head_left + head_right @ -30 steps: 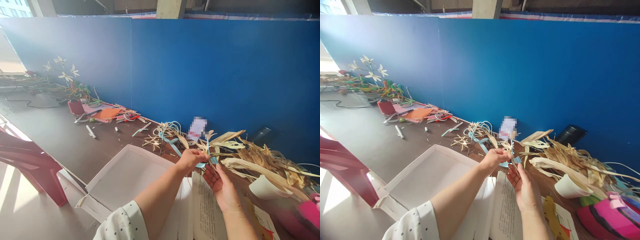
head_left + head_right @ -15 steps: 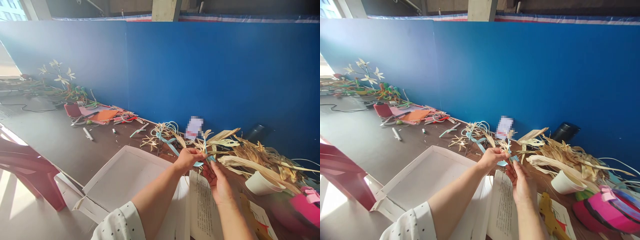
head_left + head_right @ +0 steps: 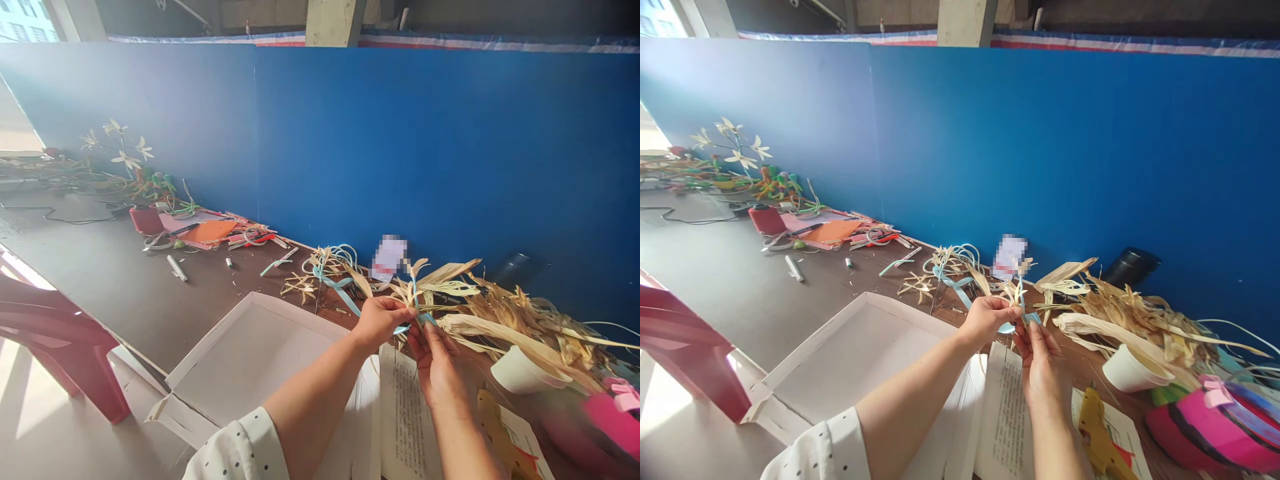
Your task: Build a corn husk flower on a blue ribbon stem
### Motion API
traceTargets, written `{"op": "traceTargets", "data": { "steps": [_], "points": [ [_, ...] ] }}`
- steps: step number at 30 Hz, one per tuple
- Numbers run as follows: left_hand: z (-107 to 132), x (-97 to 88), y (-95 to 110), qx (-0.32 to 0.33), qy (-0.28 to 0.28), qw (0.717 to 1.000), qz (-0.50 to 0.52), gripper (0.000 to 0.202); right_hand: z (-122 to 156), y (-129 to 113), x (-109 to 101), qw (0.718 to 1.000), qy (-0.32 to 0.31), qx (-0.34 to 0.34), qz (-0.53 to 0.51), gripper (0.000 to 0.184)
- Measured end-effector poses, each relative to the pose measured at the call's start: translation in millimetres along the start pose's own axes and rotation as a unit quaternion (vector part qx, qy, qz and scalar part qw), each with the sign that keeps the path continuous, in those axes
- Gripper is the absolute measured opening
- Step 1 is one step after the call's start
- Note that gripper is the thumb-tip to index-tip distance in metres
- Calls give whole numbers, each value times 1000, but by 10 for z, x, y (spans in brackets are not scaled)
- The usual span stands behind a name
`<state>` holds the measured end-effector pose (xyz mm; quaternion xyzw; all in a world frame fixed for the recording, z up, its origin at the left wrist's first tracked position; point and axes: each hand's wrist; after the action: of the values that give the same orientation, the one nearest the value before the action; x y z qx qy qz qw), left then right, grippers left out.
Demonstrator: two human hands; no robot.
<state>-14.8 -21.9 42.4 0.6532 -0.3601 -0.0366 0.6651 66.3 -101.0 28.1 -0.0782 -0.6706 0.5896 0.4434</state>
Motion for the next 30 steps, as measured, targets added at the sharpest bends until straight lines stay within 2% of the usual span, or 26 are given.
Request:
{"op": "traceTargets", "data": {
  "steps": [11, 26, 30],
  "points": [
    [33, 36, 34, 5, 4, 1000, 4, 47, -20, 20, -21, 999, -16, -31, 7, 27],
    [31, 59, 3, 5, 15, 1000, -8, 45, 41, -26, -1, 999, -5, -5, -35, 23],
    [37, 57, 1, 11, 12, 1000, -14, 44, 52, -33, 8, 999, 8, -16, -34, 22]
  ]
}}
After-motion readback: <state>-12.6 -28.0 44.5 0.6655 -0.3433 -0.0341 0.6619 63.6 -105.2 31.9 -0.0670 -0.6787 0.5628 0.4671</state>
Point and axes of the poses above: each hand's wrist, its own z-axis away from the middle knuckle, its own x-axis out of the palm, y = z × x, and after that the axes turned 3 degrees about x, right-handed
